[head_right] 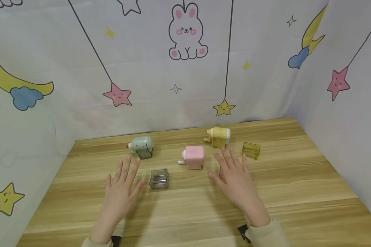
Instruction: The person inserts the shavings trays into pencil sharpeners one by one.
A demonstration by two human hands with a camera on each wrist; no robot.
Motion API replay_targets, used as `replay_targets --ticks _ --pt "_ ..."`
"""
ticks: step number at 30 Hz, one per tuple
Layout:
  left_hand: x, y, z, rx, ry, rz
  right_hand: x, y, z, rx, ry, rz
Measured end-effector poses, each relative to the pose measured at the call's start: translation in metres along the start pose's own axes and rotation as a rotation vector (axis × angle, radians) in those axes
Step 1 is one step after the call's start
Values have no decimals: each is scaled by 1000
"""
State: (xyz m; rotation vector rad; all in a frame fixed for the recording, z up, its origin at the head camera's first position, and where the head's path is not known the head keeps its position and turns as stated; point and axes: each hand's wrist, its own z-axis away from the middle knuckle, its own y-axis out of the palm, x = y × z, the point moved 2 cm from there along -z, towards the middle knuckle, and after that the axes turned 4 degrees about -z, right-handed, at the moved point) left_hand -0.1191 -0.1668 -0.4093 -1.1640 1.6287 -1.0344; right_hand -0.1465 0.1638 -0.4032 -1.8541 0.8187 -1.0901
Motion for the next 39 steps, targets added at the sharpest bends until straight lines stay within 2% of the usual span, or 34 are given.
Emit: replay_targets --ticks 9,21,28,34,39 --pt "7 1 -9 -5 10 7 6 5 -5 1 -40 -11" --pt "14 7 -18 20 -11 33 16 13 -8 36 -24 -35" --pt "19 10 -24 13 -11 68 22 19 -10 43 14 -36" --pt "23 13 -30 -8 -2 130 31 23 -14 24 -66 -50" --pt "26 16 -33 -31 2 135 38 28 -17 22 -89 -51"
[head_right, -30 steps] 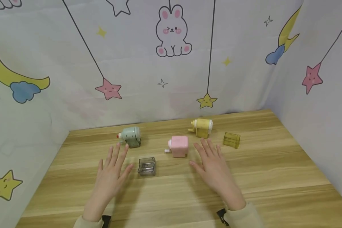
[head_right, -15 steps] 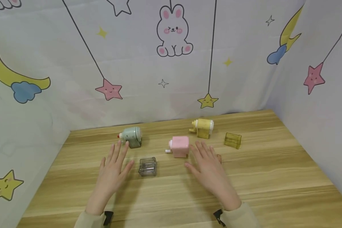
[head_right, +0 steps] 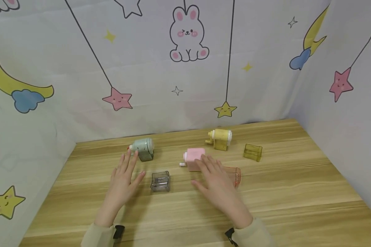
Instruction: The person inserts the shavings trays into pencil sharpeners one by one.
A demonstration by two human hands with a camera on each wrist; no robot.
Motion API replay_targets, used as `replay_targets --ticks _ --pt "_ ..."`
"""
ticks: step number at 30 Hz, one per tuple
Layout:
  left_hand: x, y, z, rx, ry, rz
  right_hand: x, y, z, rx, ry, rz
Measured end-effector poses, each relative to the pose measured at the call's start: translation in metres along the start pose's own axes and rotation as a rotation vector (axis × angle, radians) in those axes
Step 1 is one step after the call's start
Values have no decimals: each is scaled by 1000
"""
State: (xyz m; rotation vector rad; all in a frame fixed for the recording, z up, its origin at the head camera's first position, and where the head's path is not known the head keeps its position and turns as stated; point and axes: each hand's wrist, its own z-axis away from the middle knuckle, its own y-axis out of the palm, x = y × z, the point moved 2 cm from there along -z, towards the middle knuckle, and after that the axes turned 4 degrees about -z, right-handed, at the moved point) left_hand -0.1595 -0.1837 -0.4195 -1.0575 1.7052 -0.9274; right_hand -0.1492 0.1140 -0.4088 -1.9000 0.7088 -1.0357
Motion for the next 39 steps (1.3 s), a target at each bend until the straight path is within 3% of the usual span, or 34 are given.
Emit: replay_targets --ticks 7,13,19,24,32,39 --pt "4 5 -4 8 4 -12 5 8 -2 13 10 -14" --pt "9 9 -8 -2 24 -4 10 13 -5 -34 -15 -5" --pt "17 9 -13 -15 26 -16 24 22 -13 -59 -103 -25" --pt "18 12 -22 14 44 20 33 31 -17 -61 -145 -42" --pt "21 15 -30 26 19 62 45 49 -27 37 -150 -68" --pt "26 17 -39 30 45 99 49 63 -37 124 -100 -140"
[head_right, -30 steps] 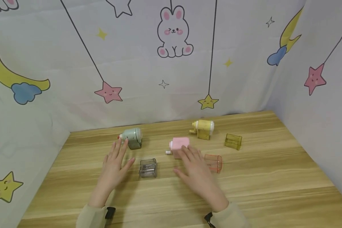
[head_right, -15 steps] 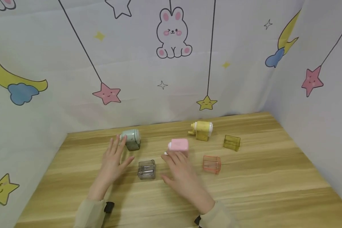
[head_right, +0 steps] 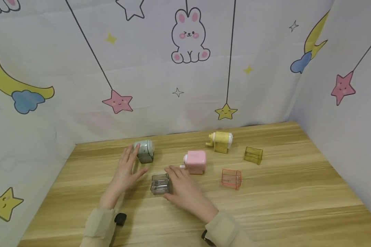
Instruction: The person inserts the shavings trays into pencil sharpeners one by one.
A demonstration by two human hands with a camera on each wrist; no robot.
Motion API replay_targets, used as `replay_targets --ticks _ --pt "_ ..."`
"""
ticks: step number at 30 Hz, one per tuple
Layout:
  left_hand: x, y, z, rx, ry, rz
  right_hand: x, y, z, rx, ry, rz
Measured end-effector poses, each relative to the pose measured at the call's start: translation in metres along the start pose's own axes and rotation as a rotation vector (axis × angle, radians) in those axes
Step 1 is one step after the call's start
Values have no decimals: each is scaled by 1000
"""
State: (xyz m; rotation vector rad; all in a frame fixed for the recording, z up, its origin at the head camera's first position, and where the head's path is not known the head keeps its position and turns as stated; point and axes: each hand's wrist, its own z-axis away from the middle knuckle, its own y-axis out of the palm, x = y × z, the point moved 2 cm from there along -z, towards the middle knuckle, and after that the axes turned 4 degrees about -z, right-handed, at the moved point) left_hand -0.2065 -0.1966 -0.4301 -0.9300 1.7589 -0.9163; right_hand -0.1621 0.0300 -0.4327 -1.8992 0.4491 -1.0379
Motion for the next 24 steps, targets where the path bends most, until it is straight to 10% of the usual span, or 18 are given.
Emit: replay_targets --ticks 24 --pt "13 8 -28 26 11 -56 -5 21 -26 120 79 -93"
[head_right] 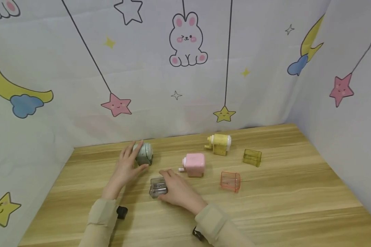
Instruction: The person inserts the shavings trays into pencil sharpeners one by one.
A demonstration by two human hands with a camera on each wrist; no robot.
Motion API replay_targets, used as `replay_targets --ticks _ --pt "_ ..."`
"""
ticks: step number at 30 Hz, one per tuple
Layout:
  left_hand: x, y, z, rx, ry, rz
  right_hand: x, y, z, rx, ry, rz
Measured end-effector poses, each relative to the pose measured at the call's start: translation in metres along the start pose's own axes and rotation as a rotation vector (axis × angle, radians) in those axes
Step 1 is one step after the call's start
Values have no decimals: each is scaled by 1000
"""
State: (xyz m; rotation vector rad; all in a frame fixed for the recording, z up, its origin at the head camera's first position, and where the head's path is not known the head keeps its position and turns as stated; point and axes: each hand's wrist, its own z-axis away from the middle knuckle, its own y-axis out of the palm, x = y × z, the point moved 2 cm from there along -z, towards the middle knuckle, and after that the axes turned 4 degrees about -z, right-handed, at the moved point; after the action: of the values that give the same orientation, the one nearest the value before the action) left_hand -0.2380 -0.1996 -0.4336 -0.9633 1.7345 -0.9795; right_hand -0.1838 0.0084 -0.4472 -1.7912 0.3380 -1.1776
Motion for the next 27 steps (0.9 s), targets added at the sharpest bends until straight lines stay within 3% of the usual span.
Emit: replay_targets --ticks 11,27 --pt "0 4 -7 3 -18 32 3 -1 4 28 3 12" --pt "-2 12 -17 0 -104 67 -1 -1 4 -15 12 -14"
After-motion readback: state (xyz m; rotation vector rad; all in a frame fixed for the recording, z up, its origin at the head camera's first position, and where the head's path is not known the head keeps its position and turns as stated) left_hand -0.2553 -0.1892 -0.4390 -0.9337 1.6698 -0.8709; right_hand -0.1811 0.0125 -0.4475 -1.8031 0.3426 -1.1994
